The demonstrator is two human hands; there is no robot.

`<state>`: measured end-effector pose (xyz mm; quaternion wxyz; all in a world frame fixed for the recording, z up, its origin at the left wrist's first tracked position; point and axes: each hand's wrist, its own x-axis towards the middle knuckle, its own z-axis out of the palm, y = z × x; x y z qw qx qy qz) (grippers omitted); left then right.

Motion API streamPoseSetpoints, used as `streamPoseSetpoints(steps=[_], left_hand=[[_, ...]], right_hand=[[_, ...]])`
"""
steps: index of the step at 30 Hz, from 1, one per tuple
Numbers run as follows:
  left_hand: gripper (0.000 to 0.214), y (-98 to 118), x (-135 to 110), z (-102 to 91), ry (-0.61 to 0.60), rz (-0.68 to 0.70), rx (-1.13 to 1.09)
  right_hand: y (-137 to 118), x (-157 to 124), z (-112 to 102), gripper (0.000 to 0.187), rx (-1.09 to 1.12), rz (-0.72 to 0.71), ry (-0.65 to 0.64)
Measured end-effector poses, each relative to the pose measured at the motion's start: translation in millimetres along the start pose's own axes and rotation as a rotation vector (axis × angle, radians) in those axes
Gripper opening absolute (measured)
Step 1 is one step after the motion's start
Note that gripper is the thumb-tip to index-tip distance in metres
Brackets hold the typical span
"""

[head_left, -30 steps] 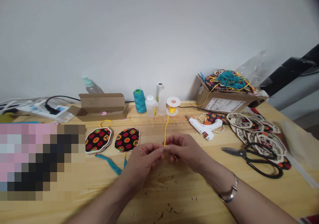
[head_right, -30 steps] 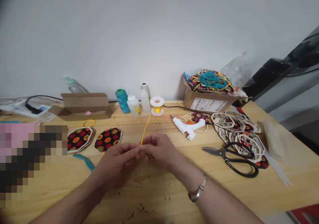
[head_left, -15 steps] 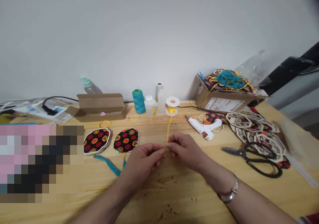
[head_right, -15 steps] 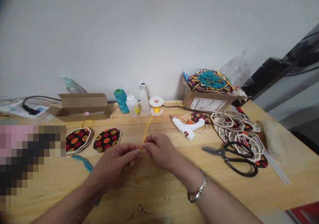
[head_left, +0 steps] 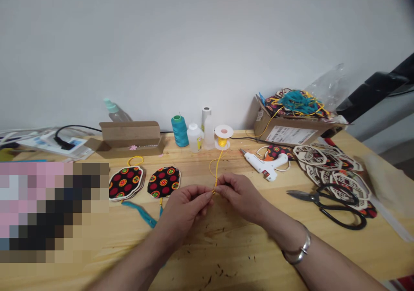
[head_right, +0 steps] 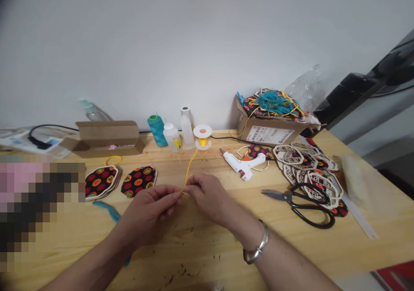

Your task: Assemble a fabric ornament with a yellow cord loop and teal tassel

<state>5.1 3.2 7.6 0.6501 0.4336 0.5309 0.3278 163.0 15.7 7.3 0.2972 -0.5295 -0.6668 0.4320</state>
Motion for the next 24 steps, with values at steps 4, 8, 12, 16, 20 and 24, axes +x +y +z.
streamPoseSetpoints(steps=[4,8,12,16,20,24], left_hand=[[0.021,1,1,-1.0,0.044,-0.026,0.027],[0.021,4,1,-2.3,0.083,-0.006,0.069],[0.017,4,-1,-1.2,0.064,0.04,0.113],[0.009,-2,-2,1.9,0.084,0.181,0.279],[0.015,-13,-3,1.9,0.172,0.602,0.607],[0.022,-22,-5,0.6,0.245,0.823,0.957]], right_hand=[[0,0,0,0.014,-0.029,0.007,0.013],[0,0,0,0.017,-0.055,0.004,0.045],[0,0,1,0.016,-0.053,0.021,0.084],[1,0,4,0.014,-0.001,0.032,0.12],[3,2,7,0.014,0.132,0.069,0.102],[3,1,11,0.014,0.254,0.121,0.087]])
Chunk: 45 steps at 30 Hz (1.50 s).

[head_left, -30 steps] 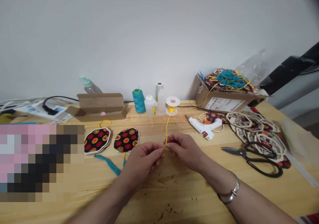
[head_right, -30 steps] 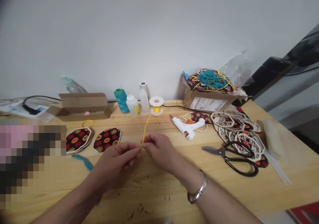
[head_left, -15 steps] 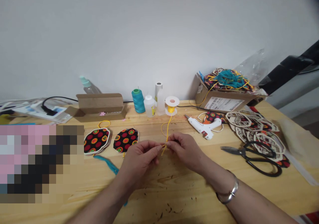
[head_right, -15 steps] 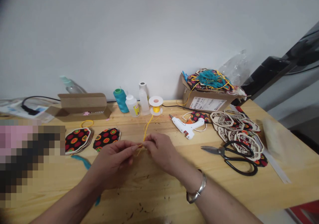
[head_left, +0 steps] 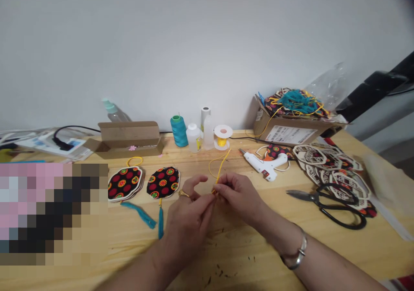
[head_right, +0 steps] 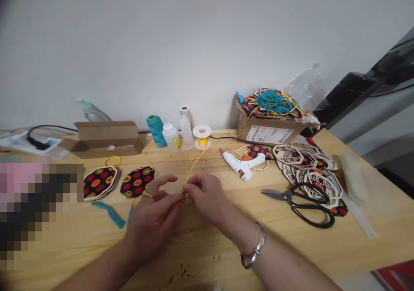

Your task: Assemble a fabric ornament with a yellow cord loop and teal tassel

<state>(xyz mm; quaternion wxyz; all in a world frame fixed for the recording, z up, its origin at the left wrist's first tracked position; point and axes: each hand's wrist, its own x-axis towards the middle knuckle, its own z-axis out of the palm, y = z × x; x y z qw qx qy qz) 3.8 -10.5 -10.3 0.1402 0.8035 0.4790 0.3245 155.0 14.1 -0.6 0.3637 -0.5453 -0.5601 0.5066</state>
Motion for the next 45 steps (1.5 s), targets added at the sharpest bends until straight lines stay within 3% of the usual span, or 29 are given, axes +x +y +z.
streamPoseSetpoints(steps=[6,13,17,22,25,36,45], left_hand=[[0.021,-1,-3,2.6,-0.012,0.144,0.215],[0.024,-6,-5,6.5,-0.088,0.118,0.244],[0.025,0,-3,3.0,-0.08,-0.014,-0.04],[0.028,8,9,-3.5,-0.182,-0.583,-0.535],[0.038,9,15,-5.1,-0.215,-0.738,-0.716],[0.031,3,16,-7.2,-0.25,-0.585,-0.676],[0.016,5,18,-7.6,-0.235,-0.737,-0.897]], right_hand=[[4,-3,6,0.012,-0.07,-0.031,0.069],[10,-4,11,0.011,-0.183,-0.099,0.12],[7,-4,9,0.013,-0.226,-0.123,0.119],[1,-7,7,0.014,-0.303,-0.157,0.109],[2,-9,9,0.014,-0.345,-0.19,0.097],[14,-12,14,0.012,-0.497,-0.239,0.041],[6,-11,9,0.013,-0.473,-0.242,0.024]])
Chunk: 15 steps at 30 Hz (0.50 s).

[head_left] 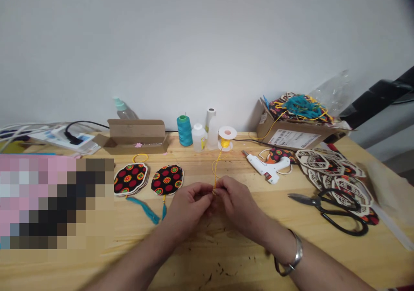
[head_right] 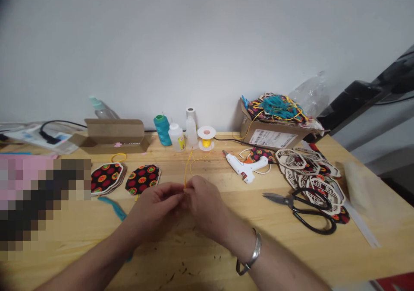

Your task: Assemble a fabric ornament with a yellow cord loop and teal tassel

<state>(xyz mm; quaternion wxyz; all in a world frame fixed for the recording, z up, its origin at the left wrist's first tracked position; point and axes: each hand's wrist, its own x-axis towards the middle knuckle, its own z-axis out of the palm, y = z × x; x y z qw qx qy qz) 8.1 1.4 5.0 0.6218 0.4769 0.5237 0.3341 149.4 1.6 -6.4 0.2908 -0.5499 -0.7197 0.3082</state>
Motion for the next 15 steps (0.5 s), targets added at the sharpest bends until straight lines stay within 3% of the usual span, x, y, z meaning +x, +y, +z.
streamPoseSetpoints(steps=[15], left_hand=[[0.012,1.9,4.5,-9.4,-0.049,-0.038,-0.031]], right_hand=[[-1.2,5.2,-9.6,0.007,0.254,0.076,0.014]])
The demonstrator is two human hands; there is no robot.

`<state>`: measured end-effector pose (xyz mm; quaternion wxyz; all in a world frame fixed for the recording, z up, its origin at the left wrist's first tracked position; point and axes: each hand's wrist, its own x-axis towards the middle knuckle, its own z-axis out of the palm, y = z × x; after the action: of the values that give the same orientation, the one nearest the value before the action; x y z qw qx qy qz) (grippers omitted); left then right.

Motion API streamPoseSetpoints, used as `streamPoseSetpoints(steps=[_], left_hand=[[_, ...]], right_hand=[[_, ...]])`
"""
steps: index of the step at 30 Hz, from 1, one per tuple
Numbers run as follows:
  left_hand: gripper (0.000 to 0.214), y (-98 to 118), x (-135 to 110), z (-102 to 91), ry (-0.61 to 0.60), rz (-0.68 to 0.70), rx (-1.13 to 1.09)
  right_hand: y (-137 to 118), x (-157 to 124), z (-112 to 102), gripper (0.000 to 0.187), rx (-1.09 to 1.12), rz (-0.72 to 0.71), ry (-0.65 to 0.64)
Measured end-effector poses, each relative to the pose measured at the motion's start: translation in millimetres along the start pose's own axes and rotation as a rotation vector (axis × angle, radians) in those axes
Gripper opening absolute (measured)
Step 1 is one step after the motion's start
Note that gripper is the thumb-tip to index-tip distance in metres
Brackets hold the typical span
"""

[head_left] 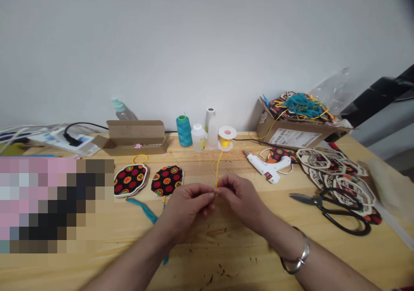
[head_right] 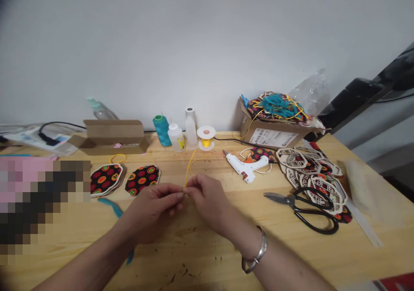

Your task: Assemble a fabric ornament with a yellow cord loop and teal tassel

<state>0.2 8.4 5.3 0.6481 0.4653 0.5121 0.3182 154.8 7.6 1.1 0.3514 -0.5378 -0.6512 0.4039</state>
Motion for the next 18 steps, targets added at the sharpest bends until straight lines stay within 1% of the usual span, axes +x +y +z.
streamPoseSetpoints(steps=[6,10,15,18], left_hand=[[0.01,-4.3,0.7,-1.8,-0.017,-0.011,-0.11],[0.01,-4.4,0.9,-1.3,-0.028,-0.013,-0.155],[0.012,-2.5,-0.1,-1.5,-0.038,0.002,-0.112],[0.011,-2.1,-0.8,-1.9,-0.036,0.004,-0.09]], right_hand=[[0.6,2.0,-1.3,0.005,0.135,0.068,-0.019],[0.4,2.9,-1.6,0.006,0.243,0.107,-0.056],[-3.5,2.6,-2.8,0.007,0.409,0.174,-0.095],[-5.5,1.8,-3.1,0.008,0.437,0.176,-0.096]])
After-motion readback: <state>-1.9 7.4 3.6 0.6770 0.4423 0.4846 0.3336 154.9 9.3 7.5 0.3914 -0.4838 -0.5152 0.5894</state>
